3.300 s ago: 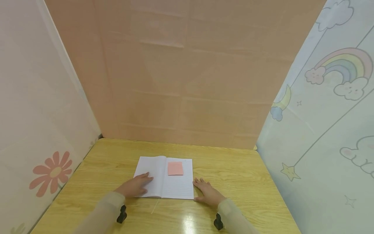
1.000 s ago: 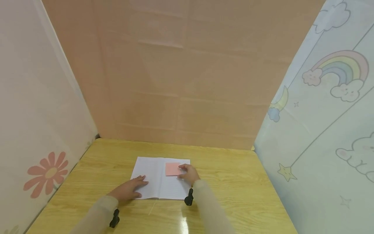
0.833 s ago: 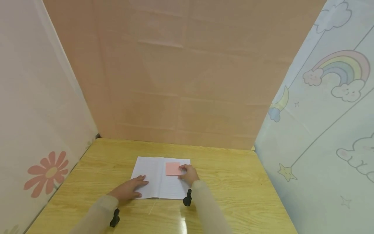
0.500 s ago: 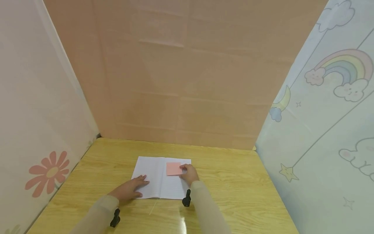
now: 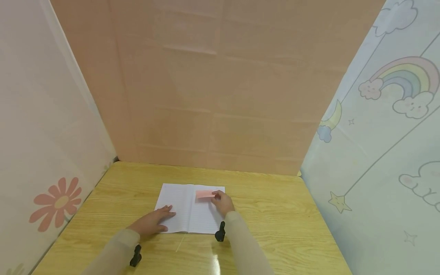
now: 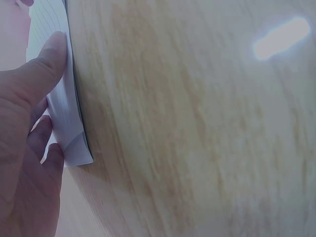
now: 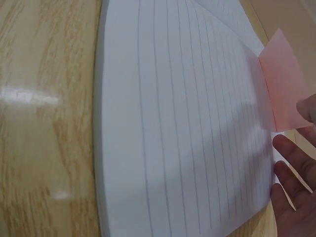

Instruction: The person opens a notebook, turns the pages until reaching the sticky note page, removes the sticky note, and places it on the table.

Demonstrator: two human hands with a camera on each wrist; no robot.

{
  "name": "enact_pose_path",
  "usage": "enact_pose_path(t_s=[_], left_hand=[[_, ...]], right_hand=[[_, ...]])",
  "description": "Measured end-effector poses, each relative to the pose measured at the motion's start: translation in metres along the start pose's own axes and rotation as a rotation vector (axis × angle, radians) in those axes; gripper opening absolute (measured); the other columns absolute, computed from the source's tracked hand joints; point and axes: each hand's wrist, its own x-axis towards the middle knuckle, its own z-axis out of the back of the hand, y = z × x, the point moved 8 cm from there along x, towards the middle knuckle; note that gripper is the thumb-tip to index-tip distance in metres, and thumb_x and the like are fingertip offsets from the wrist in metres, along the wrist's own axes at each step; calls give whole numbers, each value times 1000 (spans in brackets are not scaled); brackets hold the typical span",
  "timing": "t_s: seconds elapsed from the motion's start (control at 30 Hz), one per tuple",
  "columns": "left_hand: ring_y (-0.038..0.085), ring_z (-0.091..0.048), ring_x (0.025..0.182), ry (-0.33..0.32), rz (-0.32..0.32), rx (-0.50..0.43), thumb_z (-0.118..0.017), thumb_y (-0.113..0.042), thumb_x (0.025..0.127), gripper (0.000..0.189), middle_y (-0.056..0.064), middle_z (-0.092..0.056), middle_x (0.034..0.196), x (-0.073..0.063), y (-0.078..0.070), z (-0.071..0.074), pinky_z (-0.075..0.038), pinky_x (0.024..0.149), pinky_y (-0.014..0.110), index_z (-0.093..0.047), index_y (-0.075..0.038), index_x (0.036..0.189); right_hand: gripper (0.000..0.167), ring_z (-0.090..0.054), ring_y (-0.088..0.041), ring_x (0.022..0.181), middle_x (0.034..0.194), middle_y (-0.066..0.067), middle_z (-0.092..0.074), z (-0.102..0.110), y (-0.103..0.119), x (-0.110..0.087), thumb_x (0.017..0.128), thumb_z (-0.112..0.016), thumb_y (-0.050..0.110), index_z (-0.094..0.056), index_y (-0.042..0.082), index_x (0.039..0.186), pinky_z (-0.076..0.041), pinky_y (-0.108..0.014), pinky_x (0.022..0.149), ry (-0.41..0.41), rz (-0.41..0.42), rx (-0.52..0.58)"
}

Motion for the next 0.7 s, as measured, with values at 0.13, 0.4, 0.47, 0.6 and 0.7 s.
enact_pose_path(t_s=[0.13, 0.4, 0.47, 0.6, 0.7], left_hand=[[43, -30, 140, -4, 0, -5, -67, -34, 88, 57, 21, -37, 152, 0, 0, 0, -29, 110, 61, -54, -10, 138], [43, -29, 141, 8, 23, -6, -68, -32, 88, 57, 20, -35, 153, 0, 1, -1, -28, 111, 60, -54, -10, 139], [42, -29, 142, 11, 31, -6, -68, -31, 88, 56, 19, -35, 153, 1, 2, -1, -27, 112, 60, -54, -10, 139], [42, -30, 141, 8, 24, 6, -68, -32, 88, 57, 20, -36, 153, 1, 2, -1, -28, 111, 59, -54, -9, 138], [42, -31, 140, 3, 13, 20, -68, -33, 88, 58, 20, -37, 152, 2, 2, -1, -29, 111, 59, -54, -9, 138]], right_hand=[[20, -63, -27, 102, 107, -8, -69, 0, 1, 0, 93, -63, 19, -69, 14, 111, -51, -46, 88, 7, 2, -4], [13, -63, -27, 102, 107, -6, -70, -2, -2, 2, 92, -64, 15, -71, 16, 102, -51, -45, 86, 10, 15, -14], [12, -63, -26, 103, 108, -6, -70, -1, -1, 2, 92, -64, 14, -71, 16, 102, -51, -45, 87, 11, 9, -11], [12, -63, -28, 106, 109, -8, -70, 1, 1, 1, 91, -64, 10, -72, 13, 100, -51, -46, 89, 6, 0, 17], [12, -63, -30, 105, 107, -9, -71, 2, 3, 1, 90, -65, 7, -72, 11, 99, -51, -47, 89, -3, 9, 34]])
